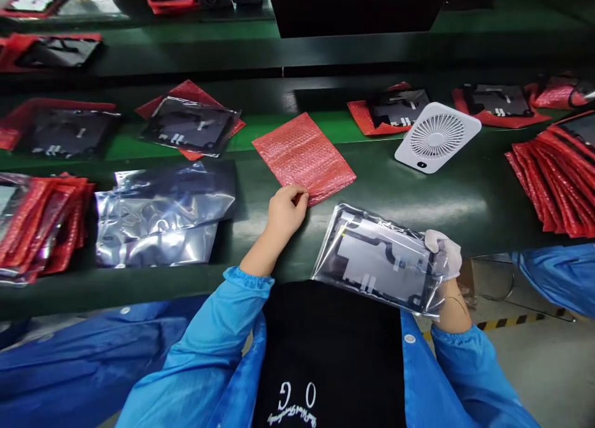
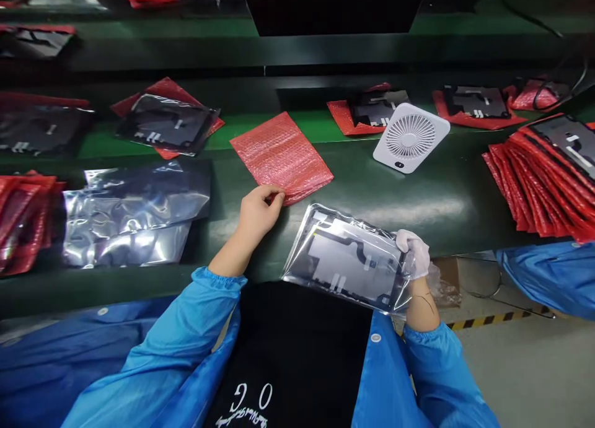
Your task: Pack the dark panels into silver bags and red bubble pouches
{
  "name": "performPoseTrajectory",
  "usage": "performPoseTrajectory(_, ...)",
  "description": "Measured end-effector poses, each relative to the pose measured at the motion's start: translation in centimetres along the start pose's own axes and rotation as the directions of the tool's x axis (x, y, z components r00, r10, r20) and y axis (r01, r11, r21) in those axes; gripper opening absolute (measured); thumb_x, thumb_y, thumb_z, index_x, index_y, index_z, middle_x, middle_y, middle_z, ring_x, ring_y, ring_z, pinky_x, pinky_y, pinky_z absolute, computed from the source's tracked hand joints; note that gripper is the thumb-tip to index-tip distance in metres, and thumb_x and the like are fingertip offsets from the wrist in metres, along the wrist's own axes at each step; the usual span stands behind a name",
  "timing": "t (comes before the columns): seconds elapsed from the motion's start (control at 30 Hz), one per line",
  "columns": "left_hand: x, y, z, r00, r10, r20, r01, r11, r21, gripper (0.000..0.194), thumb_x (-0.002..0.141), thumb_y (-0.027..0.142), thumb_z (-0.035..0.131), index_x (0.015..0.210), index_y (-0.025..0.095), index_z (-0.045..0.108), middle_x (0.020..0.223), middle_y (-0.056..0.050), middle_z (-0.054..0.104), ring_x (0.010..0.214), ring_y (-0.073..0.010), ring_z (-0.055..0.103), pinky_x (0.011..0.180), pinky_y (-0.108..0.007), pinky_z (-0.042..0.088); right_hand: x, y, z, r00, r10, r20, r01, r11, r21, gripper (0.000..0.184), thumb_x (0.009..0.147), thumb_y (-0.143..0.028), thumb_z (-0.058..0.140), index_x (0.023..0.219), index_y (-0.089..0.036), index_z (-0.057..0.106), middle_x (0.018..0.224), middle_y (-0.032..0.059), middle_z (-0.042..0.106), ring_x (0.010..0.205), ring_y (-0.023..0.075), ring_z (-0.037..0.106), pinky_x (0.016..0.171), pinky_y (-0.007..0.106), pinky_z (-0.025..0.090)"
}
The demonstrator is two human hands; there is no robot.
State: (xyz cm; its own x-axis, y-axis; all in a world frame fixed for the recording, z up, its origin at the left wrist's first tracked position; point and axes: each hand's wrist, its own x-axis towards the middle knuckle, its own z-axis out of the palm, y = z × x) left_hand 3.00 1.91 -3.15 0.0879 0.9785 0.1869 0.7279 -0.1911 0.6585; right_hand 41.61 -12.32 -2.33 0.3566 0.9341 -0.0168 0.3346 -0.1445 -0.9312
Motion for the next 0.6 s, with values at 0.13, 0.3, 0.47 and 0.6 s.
performPoseTrajectory(0.13, -1.9, 0.5, 0.3, 0.998, 0.06, -0.012, -0.06, 0.998, -0.006, 0.016, 0.105, 0.024, 0.059, 0.112, 0.018, 0.072, 0.104, -0.011, 0.077, 0.096, -0.025, 0.072, 0.095, -0.039, 0.059, 0.4, -2.3, 2.4, 0.995, 0.033, 0.098, -0.02, 0.991, -0.129, 0.04, 0.081, -0.052, 0.045, 0.054, -0.026, 0.033, 0.063, 0.0053, 0.052, 0.064, 0.0186, 0.048, 0.058, 0.03, 0.037)
performPoseTrajectory(0.3, -3.2, 0.2, 0.3, 0.979, 0.167, 0.12, -0.159, 0.985, -0.073, 0.041, 0.097, 0.019, 0.065, 0.137, 0.019, 0.07, 0.116, -0.01, 0.079, 0.102, -0.0236, 0.073, 0.1, -0.04, 0.062, 1.0, -3.9, 4.2, 0.985, -0.034, 0.166, 0.051, 0.994, -0.101, 0.038, 0.084, -0.052, 0.037, 0.056, -0.027, 0.03, 0.06, 0.0024, 0.038, 0.06, 0.018, 0.04, 0.06, 0.032, 0.038)
performPoseTrajectory(0.47, -2.5, 0.0, 0.0, 0.938, 0.295, 0.184, -0.303, 0.953, 0.021, 0.05, 0.09, 0.01, 0.055, 0.137, 0.016, 0.074, 0.126, -0.015, 0.079, 0.118, -0.0309, 0.071, 0.113, -0.05, 0.058, 0.4, -3.4, 3.9, 1.0, -0.001, -0.002, 0.0, 0.986, -0.165, 0.035, 0.084, -0.051, 0.033, 0.059, -0.028, 0.027, 0.063, 0.0022, 0.034, 0.061, 0.018, 0.036, 0.058, 0.031, 0.036)
performPoseTrajectory(0.6, -2.3, 0.9, -0.3, 0.935, 0.305, 0.183, -0.33, 0.935, 0.13, 0.058, 0.088, 0.009, 0.052, 0.144, 0.012, 0.069, 0.138, -0.02, 0.074, 0.126, -0.0347, 0.067, 0.116, -0.052, 0.054, -0.2, -2.7, 3.8, 0.988, 0.02, -0.152, -0.044, 0.987, -0.155, 0.031, 0.082, -0.047, 0.033, 0.059, -0.028, 0.026, 0.065, 0.0023, 0.032, 0.063, 0.018, 0.035, 0.061, 0.03, 0.037)
